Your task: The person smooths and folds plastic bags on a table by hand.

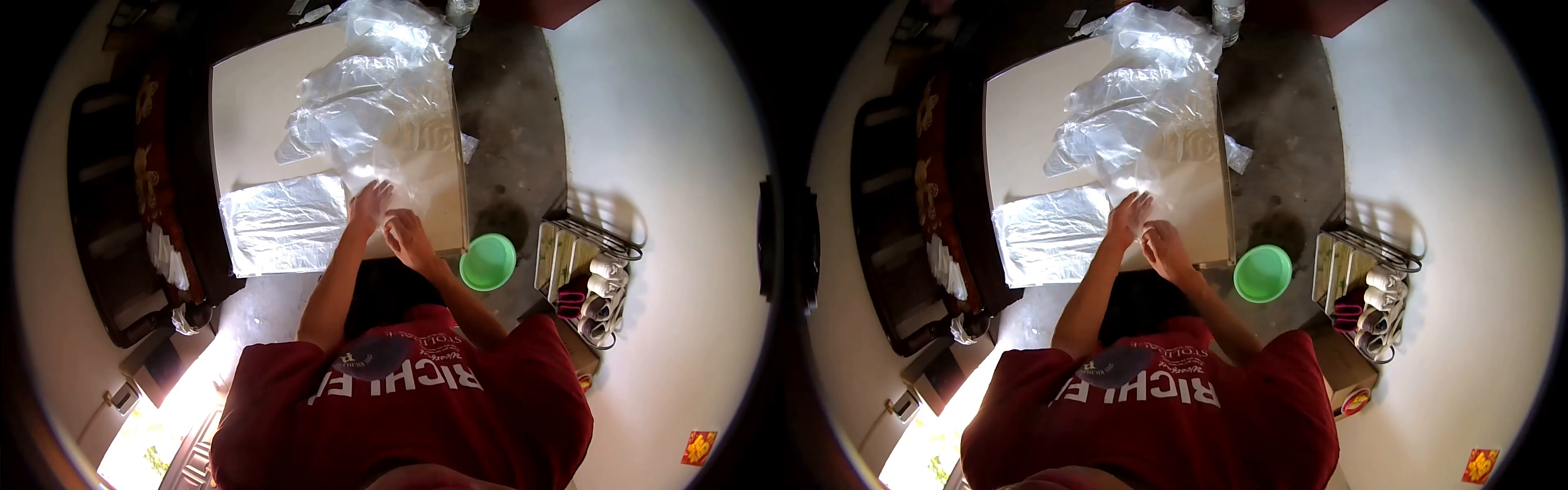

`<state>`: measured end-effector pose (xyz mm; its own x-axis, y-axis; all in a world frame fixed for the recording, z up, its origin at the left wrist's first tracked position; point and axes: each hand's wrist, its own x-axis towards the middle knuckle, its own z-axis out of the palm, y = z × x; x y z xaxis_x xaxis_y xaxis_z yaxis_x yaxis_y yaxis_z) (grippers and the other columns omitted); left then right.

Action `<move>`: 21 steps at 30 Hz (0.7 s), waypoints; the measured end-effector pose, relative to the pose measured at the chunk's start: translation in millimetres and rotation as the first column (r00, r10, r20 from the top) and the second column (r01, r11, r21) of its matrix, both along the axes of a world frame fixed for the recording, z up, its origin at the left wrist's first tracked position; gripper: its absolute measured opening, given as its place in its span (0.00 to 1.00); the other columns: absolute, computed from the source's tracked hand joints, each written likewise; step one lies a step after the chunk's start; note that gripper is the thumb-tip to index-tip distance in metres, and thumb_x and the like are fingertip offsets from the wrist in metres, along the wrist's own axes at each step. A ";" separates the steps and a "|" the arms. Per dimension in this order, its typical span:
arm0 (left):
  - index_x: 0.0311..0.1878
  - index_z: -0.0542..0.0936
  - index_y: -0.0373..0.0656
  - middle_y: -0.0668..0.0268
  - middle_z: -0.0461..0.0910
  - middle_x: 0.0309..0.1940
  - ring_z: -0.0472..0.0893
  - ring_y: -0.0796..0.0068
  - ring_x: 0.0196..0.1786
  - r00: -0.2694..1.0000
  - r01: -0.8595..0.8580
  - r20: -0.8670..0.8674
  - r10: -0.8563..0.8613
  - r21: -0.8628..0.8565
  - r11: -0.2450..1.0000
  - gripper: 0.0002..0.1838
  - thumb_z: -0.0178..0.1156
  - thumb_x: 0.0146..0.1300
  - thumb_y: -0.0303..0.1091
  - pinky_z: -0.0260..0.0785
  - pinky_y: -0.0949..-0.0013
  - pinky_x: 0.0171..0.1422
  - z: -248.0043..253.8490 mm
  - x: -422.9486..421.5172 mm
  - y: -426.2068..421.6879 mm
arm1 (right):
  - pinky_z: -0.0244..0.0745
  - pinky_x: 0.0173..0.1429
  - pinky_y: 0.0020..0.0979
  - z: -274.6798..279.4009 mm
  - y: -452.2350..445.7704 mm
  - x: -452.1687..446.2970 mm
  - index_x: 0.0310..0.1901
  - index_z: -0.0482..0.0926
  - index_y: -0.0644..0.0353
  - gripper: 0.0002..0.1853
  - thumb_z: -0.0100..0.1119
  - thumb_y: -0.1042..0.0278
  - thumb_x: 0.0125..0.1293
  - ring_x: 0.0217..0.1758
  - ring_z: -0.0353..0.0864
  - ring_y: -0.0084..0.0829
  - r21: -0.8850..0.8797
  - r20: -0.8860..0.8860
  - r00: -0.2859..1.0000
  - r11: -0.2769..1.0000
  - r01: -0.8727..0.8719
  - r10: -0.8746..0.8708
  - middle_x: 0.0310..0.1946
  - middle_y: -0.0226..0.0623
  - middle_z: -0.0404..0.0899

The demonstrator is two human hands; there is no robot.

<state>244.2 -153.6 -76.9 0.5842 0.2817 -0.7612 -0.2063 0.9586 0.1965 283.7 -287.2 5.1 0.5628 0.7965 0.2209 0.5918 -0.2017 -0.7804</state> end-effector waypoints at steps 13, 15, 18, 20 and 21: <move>0.44 0.71 0.32 0.51 0.76 0.45 0.77 0.57 0.48 0.974 0.226 -0.088 -0.211 0.507 0.832 0.15 0.55 0.60 0.35 0.69 0.59 0.56 91.7 -89.1 46.6 | 0.64 0.52 0.37 -8.2 34.5 -12.1 0.41 0.74 0.62 0.15 0.61 0.63 0.57 0.45 0.71 0.41 -0.017 -0.152 0.927 0.938 0.345 -0.343 0.39 0.42 0.74; 0.43 0.72 0.33 0.52 0.75 0.48 0.76 0.58 0.49 0.982 0.188 -0.102 -0.158 0.553 0.812 0.13 0.55 0.61 0.34 0.68 0.59 0.57 105.1 -100.9 47.2 | 0.64 0.53 0.37 0.5 43.1 -21.3 0.43 0.73 0.62 0.15 0.59 0.62 0.58 0.47 0.70 0.42 0.024 -0.105 0.944 0.948 0.316 -0.312 0.42 0.43 0.73; 0.42 0.72 0.34 0.52 0.74 0.50 0.76 0.58 0.51 0.999 0.023 0.020 -0.044 0.616 0.788 0.10 0.53 0.62 0.31 0.67 0.58 0.58 103.3 -118.5 51.2 | 0.67 0.48 0.35 21.5 49.6 -41.0 0.40 0.74 0.62 0.12 0.57 0.62 0.60 0.42 0.73 0.40 0.137 0.020 0.981 0.972 0.189 -0.194 0.37 0.42 0.75; 0.42 0.72 0.35 0.52 0.74 0.51 0.75 0.58 0.53 0.996 -0.039 0.091 -0.019 0.595 0.803 0.09 0.53 0.62 0.30 0.66 0.58 0.59 102.1 -132.8 58.4 | 0.69 0.44 0.34 28.9 48.9 -65.0 0.36 0.75 0.63 0.11 0.56 0.62 0.61 0.38 0.75 0.38 0.013 -0.094 0.981 0.985 0.170 -0.168 0.32 0.41 0.76; 0.41 0.72 0.36 0.52 0.73 0.52 0.74 0.58 0.54 0.988 -0.099 0.151 0.014 0.570 0.816 0.07 0.52 0.62 0.29 0.65 0.58 0.60 101.0 -140.9 62.2 | 0.70 0.41 0.32 31.6 49.4 -76.6 0.32 0.76 0.63 0.12 0.54 0.61 0.62 0.33 0.76 0.36 -0.110 -0.219 0.964 0.985 0.130 -0.152 0.27 0.40 0.76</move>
